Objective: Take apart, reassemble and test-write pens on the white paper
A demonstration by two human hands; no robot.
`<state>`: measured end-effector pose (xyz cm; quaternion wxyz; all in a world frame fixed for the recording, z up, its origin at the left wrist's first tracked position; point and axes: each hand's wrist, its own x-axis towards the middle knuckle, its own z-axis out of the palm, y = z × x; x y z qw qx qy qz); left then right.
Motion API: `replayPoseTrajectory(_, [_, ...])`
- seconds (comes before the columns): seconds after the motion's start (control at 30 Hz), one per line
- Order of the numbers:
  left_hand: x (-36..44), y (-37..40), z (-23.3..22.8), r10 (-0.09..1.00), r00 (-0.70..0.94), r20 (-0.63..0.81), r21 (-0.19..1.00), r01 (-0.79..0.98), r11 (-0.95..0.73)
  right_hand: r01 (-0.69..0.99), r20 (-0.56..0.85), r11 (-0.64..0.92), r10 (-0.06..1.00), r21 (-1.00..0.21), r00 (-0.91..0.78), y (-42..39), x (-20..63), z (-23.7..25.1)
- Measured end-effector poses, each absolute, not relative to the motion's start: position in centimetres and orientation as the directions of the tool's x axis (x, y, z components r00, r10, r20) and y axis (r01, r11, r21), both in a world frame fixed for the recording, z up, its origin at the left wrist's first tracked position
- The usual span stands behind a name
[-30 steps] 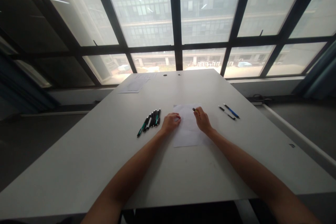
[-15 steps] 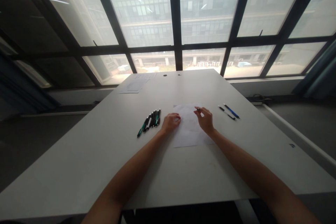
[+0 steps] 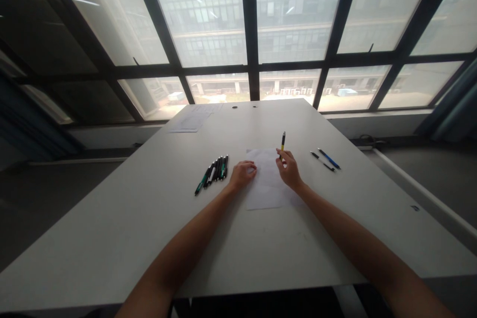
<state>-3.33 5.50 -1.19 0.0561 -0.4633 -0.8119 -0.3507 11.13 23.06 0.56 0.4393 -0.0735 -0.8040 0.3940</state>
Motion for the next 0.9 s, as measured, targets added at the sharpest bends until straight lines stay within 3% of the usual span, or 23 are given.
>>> replayPoseTrajectory(0.1, [-3.4, 5.5, -1.3, 0.710, -0.566, 0.419, 0.524, 0.789, 0.320, -0.131, 0.588, 0.679, 0.503, -0.722, -0.633, 24.5, 11.3, 1.0])
replayPoseTrajectory(0.2, [-3.4, 5.5, -1.3, 0.710, -0.563, 0.422, 0.521, 0.792, 0.318, 0.099, 0.474, 0.691, 0.585, -0.716, -0.658, 26.9, 11.7, 1.6])
replayPoseTrajectory(0.37, [-3.2, 5.5, -1.1, 0.715, -0.564, 0.412, 0.517, 0.791, 0.326, 0.513, 0.298, 0.669, 0.720, -0.538, -0.626, 31.9, 13.5, 3.0])
replayPoseTrajectory(0.47, [-3.1, 5.5, -1.0, 0.713, -0.574, 0.402, 0.520, 0.784, 0.338, 0.658, 0.212, 0.605, 0.787, -0.448, -0.579, 34.6, 15.2, 3.8])
replayPoseTrajectory(0.73, [-3.1, 5.4, -0.9, 0.716, -0.572, 0.400, 0.509, 0.789, 0.345, 0.806, -0.032, 0.517, 0.836, -0.290, -0.548, 38.6, 17.7, 3.7])
replayPoseTrajectory(0.9, [-3.2, 5.3, -0.8, 0.719, -0.571, 0.397, 0.505, 0.790, 0.348, 0.815, -0.066, 0.518, 0.833, -0.261, -0.550, 38.6, 17.5, 2.9])
